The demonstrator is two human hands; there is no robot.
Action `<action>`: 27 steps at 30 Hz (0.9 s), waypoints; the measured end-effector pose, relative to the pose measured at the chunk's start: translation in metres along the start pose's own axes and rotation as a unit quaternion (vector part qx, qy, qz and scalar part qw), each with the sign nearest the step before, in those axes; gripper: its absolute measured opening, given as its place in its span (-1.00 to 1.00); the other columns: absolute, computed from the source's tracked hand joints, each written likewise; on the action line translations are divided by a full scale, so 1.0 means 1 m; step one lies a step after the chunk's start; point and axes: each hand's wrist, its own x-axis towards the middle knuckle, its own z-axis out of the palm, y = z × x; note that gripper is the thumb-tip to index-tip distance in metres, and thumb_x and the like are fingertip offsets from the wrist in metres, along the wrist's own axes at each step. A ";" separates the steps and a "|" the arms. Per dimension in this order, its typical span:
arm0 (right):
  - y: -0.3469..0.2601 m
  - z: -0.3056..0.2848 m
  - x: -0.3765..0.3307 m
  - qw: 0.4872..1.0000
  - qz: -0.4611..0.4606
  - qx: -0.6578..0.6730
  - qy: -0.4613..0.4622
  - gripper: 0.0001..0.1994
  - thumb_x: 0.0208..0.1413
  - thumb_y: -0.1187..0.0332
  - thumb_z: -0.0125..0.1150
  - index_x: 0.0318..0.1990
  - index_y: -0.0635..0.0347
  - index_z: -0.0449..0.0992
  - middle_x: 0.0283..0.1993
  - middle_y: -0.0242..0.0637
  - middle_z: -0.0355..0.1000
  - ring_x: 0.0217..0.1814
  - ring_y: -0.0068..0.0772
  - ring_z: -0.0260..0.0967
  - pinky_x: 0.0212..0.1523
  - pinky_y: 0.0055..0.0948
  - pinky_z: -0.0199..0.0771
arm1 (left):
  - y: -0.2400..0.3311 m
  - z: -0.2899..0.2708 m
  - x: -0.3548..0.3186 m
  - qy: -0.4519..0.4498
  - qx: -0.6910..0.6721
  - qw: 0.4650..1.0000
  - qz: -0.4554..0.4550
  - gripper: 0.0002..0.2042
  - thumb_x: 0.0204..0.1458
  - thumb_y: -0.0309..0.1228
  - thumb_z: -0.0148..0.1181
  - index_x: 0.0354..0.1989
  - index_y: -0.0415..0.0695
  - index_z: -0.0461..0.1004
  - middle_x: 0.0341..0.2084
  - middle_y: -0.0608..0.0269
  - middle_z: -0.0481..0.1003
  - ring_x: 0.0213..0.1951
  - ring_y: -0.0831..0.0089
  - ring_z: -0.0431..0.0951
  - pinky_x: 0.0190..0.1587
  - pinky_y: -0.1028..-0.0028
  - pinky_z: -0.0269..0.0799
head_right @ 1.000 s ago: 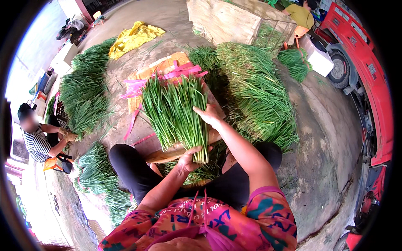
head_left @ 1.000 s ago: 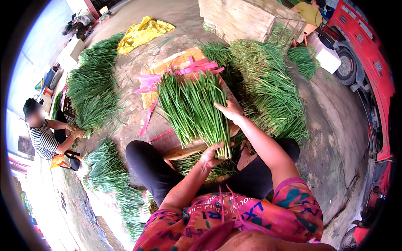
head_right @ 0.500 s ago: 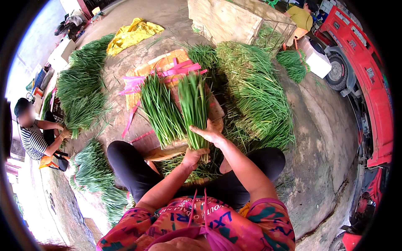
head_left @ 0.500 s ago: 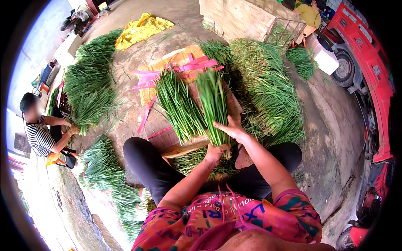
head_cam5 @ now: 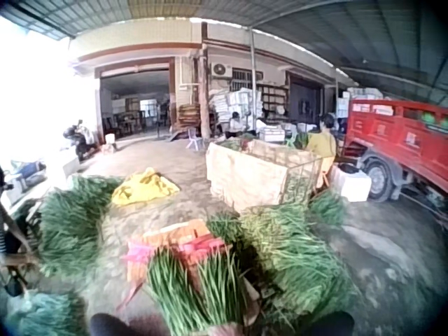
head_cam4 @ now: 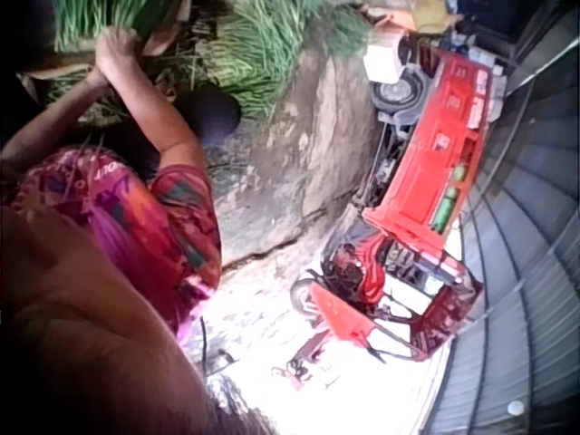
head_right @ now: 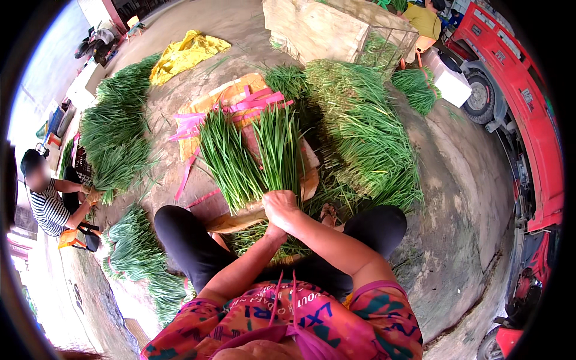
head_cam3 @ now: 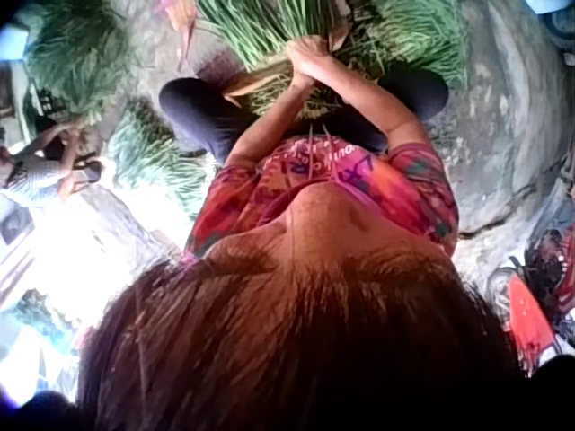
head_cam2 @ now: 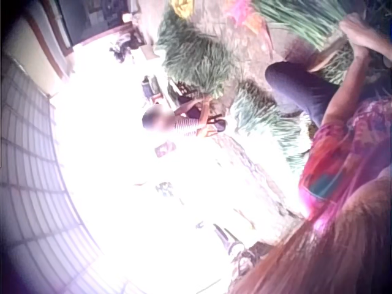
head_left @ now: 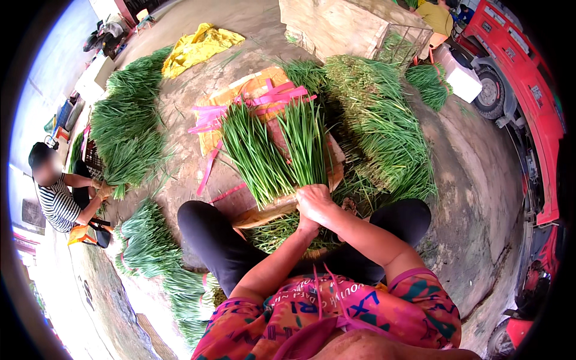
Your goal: The person bundles green stalks by hand, gathering them into groups and securing them with pink ties while sitting on the floor.
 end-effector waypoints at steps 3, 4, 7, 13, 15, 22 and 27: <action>0.016 0.048 0.006 0.991 0.028 0.026 -0.129 -0.81 -0.18 0.38 0.18 -0.66 0.26 0.37 -0.62 -0.19 0.33 -0.61 -0.37 0.29 -0.55 -0.36 0.35 | 0.016 0.009 -0.009 0.035 -0.024 0.998 -0.037 -0.70 0.02 -0.46 0.01 -0.04 -0.11 0.23 -0.15 0.27 0.35 -0.11 0.49 0.34 -0.11 0.45 0.31; 0.021 0.052 0.011 0.975 0.027 0.030 -0.221 -0.80 -0.12 0.32 0.22 -0.60 0.24 0.41 -0.55 -0.22 0.41 -0.53 -0.40 0.38 -0.46 -0.39 0.46 | 0.018 0.010 -0.011 0.023 -0.021 0.999 -0.036 -0.69 0.00 -0.43 0.04 -0.05 -0.09 0.24 -0.16 0.30 0.35 -0.12 0.48 0.33 -0.12 0.43 0.31; 0.037 0.044 0.007 0.952 0.093 0.260 -0.131 -0.89 -0.14 0.41 0.17 -0.59 0.23 0.44 -0.57 -0.21 0.43 -0.60 -0.41 0.38 -0.62 -0.43 0.40 | 0.030 0.012 -0.024 0.008 -0.123 0.988 -0.095 -0.64 -0.10 -0.41 0.18 -0.10 -0.04 0.26 -0.23 0.33 0.40 -0.18 0.44 0.37 -0.17 0.37 0.32; 0.049 -0.006 -0.014 0.957 0.149 0.233 -0.087 -0.88 -0.16 0.35 0.16 -0.61 0.15 0.42 -0.63 -0.27 0.41 -0.61 -0.29 0.38 -0.53 -0.34 0.38 | 0.048 0.001 -0.036 -0.070 -0.270 0.945 -0.170 -0.55 -0.15 -0.25 0.14 -0.07 -0.19 0.29 -0.19 0.13 0.39 -0.12 0.25 0.38 -0.01 0.22 0.30; 0.045 0.004 -0.027 0.962 0.129 0.194 -0.144 -0.86 -0.14 0.37 0.12 -0.62 0.20 0.37 -0.66 -0.23 0.35 -0.62 -0.23 0.36 -0.53 -0.28 0.37 | 0.048 0.003 -0.036 -0.087 -0.310 0.929 -0.181 -0.37 -0.16 -0.04 0.16 0.03 -0.20 0.21 -0.07 0.03 0.32 0.01 0.20 0.28 0.08 0.18 0.20; 0.055 -0.001 -0.029 0.893 0.155 0.344 -0.245 -0.86 -0.11 0.39 0.13 -0.58 0.27 0.40 -0.58 -0.18 0.40 -0.60 -0.20 0.37 -0.51 -0.33 0.36 | 0.048 0.008 -0.034 -0.033 -0.236 0.951 -0.199 -0.52 -0.10 -0.05 0.14 -0.10 -0.12 0.31 -0.20 0.14 0.40 -0.13 0.27 0.41 -0.04 0.16 0.33; 0.073 0.021 -0.031 0.901 0.216 0.353 -0.129 -0.73 -0.21 0.30 0.29 -0.47 0.32 0.40 -0.56 -0.12 0.40 -0.52 -0.23 0.39 -0.46 -0.34 0.37 | 0.035 0.003 -0.029 -0.110 -0.313 0.925 -0.185 -0.50 -0.09 -0.18 0.03 0.02 -0.18 0.22 -0.13 0.01 0.37 -0.09 0.12 0.40 0.01 0.03 0.25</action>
